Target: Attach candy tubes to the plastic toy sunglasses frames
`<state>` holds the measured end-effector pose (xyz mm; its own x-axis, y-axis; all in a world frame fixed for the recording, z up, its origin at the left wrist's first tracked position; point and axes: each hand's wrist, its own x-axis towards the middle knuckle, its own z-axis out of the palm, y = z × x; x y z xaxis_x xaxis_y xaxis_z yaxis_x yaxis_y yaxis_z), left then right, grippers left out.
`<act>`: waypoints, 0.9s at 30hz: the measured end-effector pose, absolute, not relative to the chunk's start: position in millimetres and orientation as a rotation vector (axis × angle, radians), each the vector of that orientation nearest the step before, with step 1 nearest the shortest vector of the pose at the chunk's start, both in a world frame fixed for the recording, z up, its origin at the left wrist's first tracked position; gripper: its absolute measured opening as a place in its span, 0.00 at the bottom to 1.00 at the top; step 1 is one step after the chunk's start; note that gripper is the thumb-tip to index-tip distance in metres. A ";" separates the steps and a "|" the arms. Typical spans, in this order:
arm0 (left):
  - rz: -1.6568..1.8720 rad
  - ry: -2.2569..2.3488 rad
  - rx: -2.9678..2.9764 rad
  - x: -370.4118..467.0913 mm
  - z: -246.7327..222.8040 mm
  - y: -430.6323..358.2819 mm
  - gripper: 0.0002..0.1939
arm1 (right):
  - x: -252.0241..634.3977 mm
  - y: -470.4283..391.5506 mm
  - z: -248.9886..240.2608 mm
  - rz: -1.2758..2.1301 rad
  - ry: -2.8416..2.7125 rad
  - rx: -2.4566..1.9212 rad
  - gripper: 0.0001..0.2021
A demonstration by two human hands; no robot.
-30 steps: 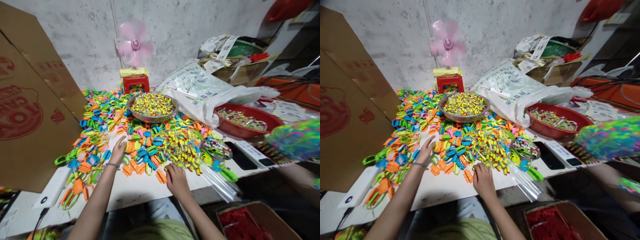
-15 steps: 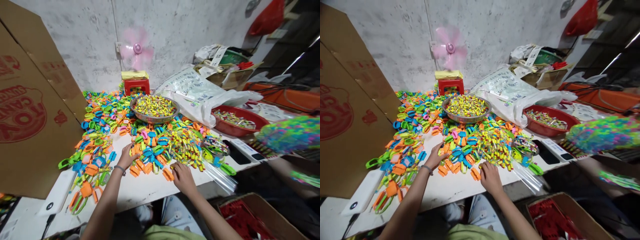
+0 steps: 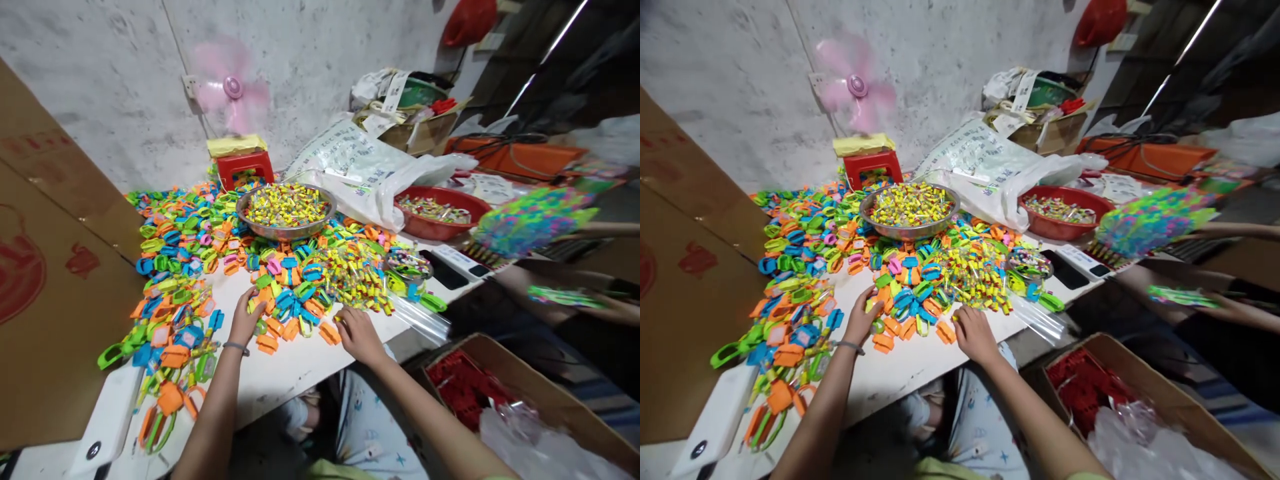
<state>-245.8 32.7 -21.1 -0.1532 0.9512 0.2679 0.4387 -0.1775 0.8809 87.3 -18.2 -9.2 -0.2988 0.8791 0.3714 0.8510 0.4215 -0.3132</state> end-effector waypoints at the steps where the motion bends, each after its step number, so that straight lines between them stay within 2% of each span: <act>1: 1.325 1.588 1.588 -245.4 -22.8 30.8 0.29 | 87.7 -18.5 -10.3 0.072 -2.184 -1.457 0.09; 5: 1.396 1.686 1.455 -242.4 -33.3 18.7 0.35 | 90.7 -17.3 -20.2 0.030 -2.141 -1.384 0.08; 9: 1.463 1.784 1.322 -232.9 -41.2 5.2 0.31 | 94.6 -13.4 -31.3 -0.089 -2.083 -1.225 0.05; 14: 1.562 1.831 1.225 -219.3 -37.4 -3.6 0.26 | 98.8 -13.5 -33.0 -0.010 -2.045 -1.152 0.03; 27: 1.499 1.900 1.331 -211.6 -27.6 -10.8 0.26 | 105.6 -13.8 -41.6 0.161 -2.051 -1.024 0.03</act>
